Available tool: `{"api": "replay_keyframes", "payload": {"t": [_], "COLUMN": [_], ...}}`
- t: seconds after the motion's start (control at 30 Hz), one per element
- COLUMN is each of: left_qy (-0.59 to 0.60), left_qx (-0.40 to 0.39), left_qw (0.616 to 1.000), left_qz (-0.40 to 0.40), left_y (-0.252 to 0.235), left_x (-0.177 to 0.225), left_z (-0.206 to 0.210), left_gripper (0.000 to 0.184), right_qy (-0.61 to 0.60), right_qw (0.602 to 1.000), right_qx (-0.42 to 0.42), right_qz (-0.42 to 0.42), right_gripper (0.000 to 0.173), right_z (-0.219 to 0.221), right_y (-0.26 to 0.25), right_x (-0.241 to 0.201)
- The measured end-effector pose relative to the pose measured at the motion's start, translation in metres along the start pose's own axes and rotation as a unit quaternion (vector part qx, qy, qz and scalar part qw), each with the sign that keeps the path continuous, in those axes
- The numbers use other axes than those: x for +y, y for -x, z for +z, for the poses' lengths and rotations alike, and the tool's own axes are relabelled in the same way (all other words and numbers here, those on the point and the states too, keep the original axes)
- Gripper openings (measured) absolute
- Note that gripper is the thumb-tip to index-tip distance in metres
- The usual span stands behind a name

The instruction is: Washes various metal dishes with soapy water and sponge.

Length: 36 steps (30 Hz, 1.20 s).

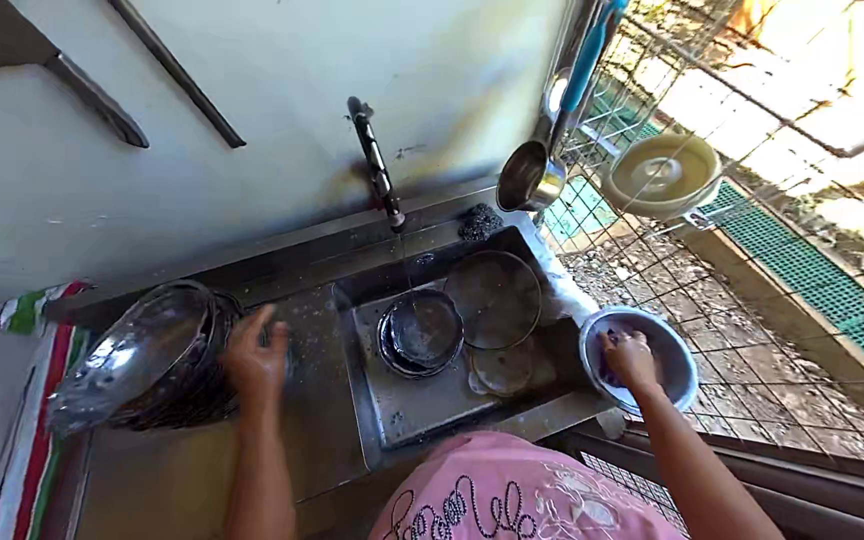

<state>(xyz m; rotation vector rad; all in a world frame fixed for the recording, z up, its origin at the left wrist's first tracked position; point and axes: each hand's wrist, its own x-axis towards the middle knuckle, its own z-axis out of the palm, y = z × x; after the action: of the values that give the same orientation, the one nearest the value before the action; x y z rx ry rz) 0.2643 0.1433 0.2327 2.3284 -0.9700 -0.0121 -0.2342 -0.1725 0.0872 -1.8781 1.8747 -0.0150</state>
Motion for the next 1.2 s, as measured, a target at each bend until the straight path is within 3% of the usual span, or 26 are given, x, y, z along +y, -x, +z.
{"api": "replay_keyframes", "payload": {"t": [0.1,0.17,0.23,0.27,0.33,0.4,0.43,0.5,0.6,0.67,0.77,0.9,0.97,1.03,1.13,1.2], "left_qy": [0.134,0.16,0.099,0.044,-0.038,-0.063,-0.051,0.01,0.168,0.265,0.371,0.351,0.358,0.319,0.299,0.322], "left_qx": [-0.208,-0.338,-0.413,-0.435,-0.457,-0.468,-0.467,-0.421,-0.306,-0.245,-0.171,-0.145,-0.132,-0.129,-0.107,-0.096], "left_qw": [0.969,0.926,0.903,0.897,0.887,0.88,0.88,0.9,0.926,0.916,0.89,0.916,0.92,0.938,0.948,0.94], "left_qz": [-0.022,-0.054,-0.06,-0.059,-0.053,-0.061,-0.073,-0.108,-0.143,-0.178,-0.2,-0.131,-0.091,-0.046,-0.025,-0.064], "left_y": [0.009,0.031,0.054,0.058,0.06,0.055,0.05,0.039,0.02,0.015,0.021,0.036,0.048,0.056,0.064,0.059], "left_x": [0.032,0.048,0.059,0.063,0.073,0.086,0.092,0.095,0.074,0.063,0.079,0.109,0.114,0.115,0.121,0.118], "left_z": [0.145,0.245,0.318,0.34,0.366,0.366,0.359,0.339,0.295,0.266,0.223,0.185,0.17,0.155,0.137,0.139], "left_gripper": [0.05,0.08,0.102,0.103,0.077,0.045,0.04,0.04,0.039,0.039,0.04,0.036,0.035,0.035,0.035,0.036], "right_qy": [0.014,0.042,0.047,0.038,-0.032,-0.195,-0.292,-0.433,-0.542,-0.548,-0.474,-0.248,-0.17,-0.207,-0.312,-0.31], "right_qw": [0.999,0.997,0.997,0.998,0.999,0.979,0.952,0.896,0.839,0.833,0.857,0.881,0.876,0.885,0.897,0.895], "right_qx": [-0.024,-0.054,-0.057,-0.055,-0.035,0.005,0.03,0.042,-0.013,-0.077,-0.142,-0.105,-0.072,-0.108,-0.221,-0.184], "right_qz": [0.02,0.03,0.015,0.008,0.018,0.066,0.081,0.088,0.053,-0.011,-0.141,-0.388,-0.446,-0.404,-0.224,-0.263], "right_gripper": [0.064,0.06,0.052,0.048,0.038,0.031,0.029,0.03,0.033,0.035,0.038,0.039,0.035,0.034,0.039,0.041], "right_z": [0.021,0.029,0.03,0.028,0.017,0.003,-0.005,-0.022,-0.03,-0.019,0.01,0.05,0.052,0.04,0.037,0.045], "right_y": [-0.001,-0.002,-0.002,-0.003,-0.004,0.0,0.006,0.02,0.037,0.045,0.063,0.105,0.103,0.071,0.029,0.054], "right_x": [0.004,0.005,0.006,0.007,0.012,0.014,0.01,-0.012,-0.073,-0.125,-0.207,-0.27,-0.28,-0.286,-0.285,-0.279]}}
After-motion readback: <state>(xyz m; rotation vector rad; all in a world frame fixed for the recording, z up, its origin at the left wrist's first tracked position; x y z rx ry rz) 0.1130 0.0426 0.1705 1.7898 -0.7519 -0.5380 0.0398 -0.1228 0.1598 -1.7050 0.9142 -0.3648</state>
